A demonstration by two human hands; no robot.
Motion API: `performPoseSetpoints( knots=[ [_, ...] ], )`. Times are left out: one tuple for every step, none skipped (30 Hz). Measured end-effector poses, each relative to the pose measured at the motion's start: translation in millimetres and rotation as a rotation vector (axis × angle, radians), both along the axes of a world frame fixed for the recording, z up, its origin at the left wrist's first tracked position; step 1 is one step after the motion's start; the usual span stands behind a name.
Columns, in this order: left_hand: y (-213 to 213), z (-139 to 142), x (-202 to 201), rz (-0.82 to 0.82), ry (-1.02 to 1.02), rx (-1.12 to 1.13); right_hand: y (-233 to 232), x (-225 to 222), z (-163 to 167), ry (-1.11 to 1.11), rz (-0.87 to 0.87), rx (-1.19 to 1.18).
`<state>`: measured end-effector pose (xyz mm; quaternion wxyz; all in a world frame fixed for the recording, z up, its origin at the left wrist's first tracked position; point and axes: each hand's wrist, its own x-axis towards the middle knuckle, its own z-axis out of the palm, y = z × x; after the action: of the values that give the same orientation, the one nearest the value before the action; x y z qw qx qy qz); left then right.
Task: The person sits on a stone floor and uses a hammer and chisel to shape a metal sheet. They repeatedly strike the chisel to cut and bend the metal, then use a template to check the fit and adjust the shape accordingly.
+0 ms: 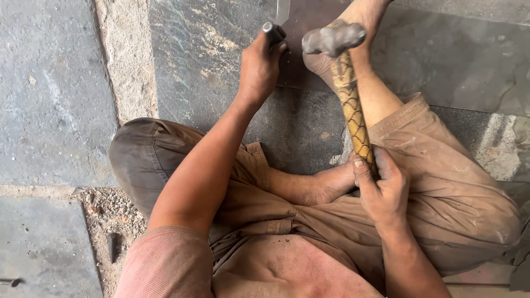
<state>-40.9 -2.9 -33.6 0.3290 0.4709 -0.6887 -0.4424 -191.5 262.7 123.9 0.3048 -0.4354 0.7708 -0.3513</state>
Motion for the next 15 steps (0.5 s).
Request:
performPoseSetpoints(
  knots=[
    [-1.5,-0.3,-0.5,-0.018,-0.024,0.023,0.0,0.8,1.3,-0.05,-0.009,-0.005],
    [-2.2,-0.6,-0.7,-0.036,-0.048,0.045,-0.4,1.7,2.2,-0.099,-0.018,-0.01],
    [-2.3,-1.0,-0.7,-0.037,-0.042,-0.02,-0.8,2.6,2.8,-0.126,-0.009,-0.04],
    [-2.2,-1.3,-0.6,-0.037,-0.036,-0.083,-1.1,3.6,3.2,-0.154,0.002,-0.068],
    [-1.7,-1.5,-0.4,-0.038,-0.03,-0.144,-1.3,4.7,3.2,-0.182,0.011,-0.093],
    [-1.4,-1.7,-0.4,-0.035,-0.041,-0.119,-1.4,5.5,3.2,-0.202,0.016,-0.115],
    [-1.2,-1.9,-0.4,-0.032,-0.052,-0.095,-1.3,6.4,3.0,-0.224,0.022,-0.137],
    [-1.1,-2.1,-0.4,-0.031,-0.063,-0.072,-0.9,7.0,3.1,-0.245,0.025,-0.161],
    [-1.0,-2.4,-0.4,-0.034,-0.071,-0.077,-0.3,7.3,3.2,-0.275,0.024,-0.184],
    [-1.0,-2.8,-0.4,-0.037,-0.079,-0.082,0.4,7.5,3.5,-0.305,0.023,-0.208],
    [-0.9,-3.2,-0.4,-0.041,-0.087,-0.086,1.3,7.4,4.1,-0.335,0.021,-0.23],
    [-1.0,-3.8,-0.4,-0.04,-0.081,-0.086,2.4,7.3,4.8,-0.339,0.012,-0.254],
    [-0.8,-4.4,-0.2,-0.039,-0.075,-0.084,3.9,6.9,6.0,-0.344,0.004,-0.277],
    [-0.8,-5.0,0.0,-0.036,-0.07,-0.083,5.3,6.5,7.0,-0.349,-0.003,-0.3],
    [-0.9,-5.7,0.4,-0.035,-0.072,-0.076,6.7,6.4,7.4,-0.369,-0.005,-0.352]
  ],
)
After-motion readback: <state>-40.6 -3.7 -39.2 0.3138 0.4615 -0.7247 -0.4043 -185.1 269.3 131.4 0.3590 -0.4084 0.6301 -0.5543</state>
